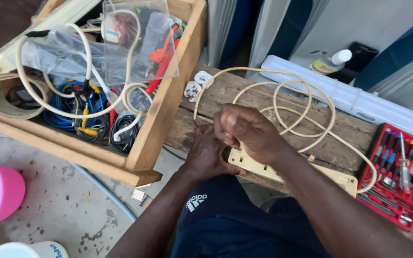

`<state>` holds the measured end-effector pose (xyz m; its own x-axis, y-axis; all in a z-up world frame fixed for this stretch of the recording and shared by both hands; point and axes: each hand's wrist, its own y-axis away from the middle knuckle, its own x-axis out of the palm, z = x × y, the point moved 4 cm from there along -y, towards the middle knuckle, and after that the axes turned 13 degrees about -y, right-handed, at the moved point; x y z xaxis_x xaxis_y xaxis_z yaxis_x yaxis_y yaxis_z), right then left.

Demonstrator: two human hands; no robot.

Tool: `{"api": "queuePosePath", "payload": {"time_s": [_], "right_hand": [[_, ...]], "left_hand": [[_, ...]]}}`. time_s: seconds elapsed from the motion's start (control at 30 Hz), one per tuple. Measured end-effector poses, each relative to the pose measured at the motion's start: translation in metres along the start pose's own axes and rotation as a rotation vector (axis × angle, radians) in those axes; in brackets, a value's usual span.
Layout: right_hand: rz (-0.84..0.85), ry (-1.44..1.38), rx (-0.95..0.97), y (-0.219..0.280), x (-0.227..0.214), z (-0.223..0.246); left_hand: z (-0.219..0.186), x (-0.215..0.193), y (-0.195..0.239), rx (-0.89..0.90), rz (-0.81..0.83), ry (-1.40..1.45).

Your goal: Using a screwdriver to remove screws from the back panel of a power strip extension cord

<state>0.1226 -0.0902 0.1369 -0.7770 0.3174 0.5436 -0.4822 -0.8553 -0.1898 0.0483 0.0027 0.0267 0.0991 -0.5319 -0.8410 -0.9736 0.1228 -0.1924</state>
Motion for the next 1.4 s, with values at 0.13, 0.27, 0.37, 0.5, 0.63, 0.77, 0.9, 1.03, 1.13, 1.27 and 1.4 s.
{"api": "queuePosePath", "payload": {"time_s": [0.13,0.27,0.37,0.5,0.63,0.77,0.9,1.03,1.13,1.27,1.4], "right_hand": [[-0.250,0.284,-0.269,0.011,-0.010,0.011],[-0.391,0.172,-0.447,0.023,-0.016,-0.005],[-0.223,0.124,-0.342,0.013,-0.017,-0.006],[-0.125,-0.043,-0.168,0.010,-0.056,-0.011],[-0.068,-0.285,-0.013,0.009,-0.094,-0.005],[-0.361,-0.161,-0.200,0.031,-0.078,0.012],[-0.543,-0.402,-0.350,0.066,-0.075,0.075],[-0.750,0.370,-0.058,0.106,-0.061,0.102],[-0.718,0.936,0.479,0.122,-0.035,0.086],[-0.513,1.353,0.849,0.135,-0.030,0.062],[-0.565,1.357,0.807,0.130,-0.010,0.089]], "left_hand": [[0.004,0.008,-0.008,0.013,-0.043,-0.045],[0.002,0.009,-0.003,0.027,-0.047,-0.077],[-0.004,0.000,-0.005,0.016,-0.023,-0.002],[-0.001,0.003,-0.005,0.022,-0.036,-0.084],[0.007,0.013,-0.002,0.008,-0.070,-0.020],[0.003,0.014,-0.001,-0.003,-0.065,-0.006],[0.010,0.013,-0.001,-0.019,-0.081,0.018],[0.010,0.007,0.000,-0.103,-0.033,0.157],[-0.005,-0.005,0.003,-0.181,0.039,0.462],[-0.037,-0.044,-0.007,-0.134,0.035,0.784],[-0.048,-0.050,-0.015,-0.005,-0.027,0.946]]}}
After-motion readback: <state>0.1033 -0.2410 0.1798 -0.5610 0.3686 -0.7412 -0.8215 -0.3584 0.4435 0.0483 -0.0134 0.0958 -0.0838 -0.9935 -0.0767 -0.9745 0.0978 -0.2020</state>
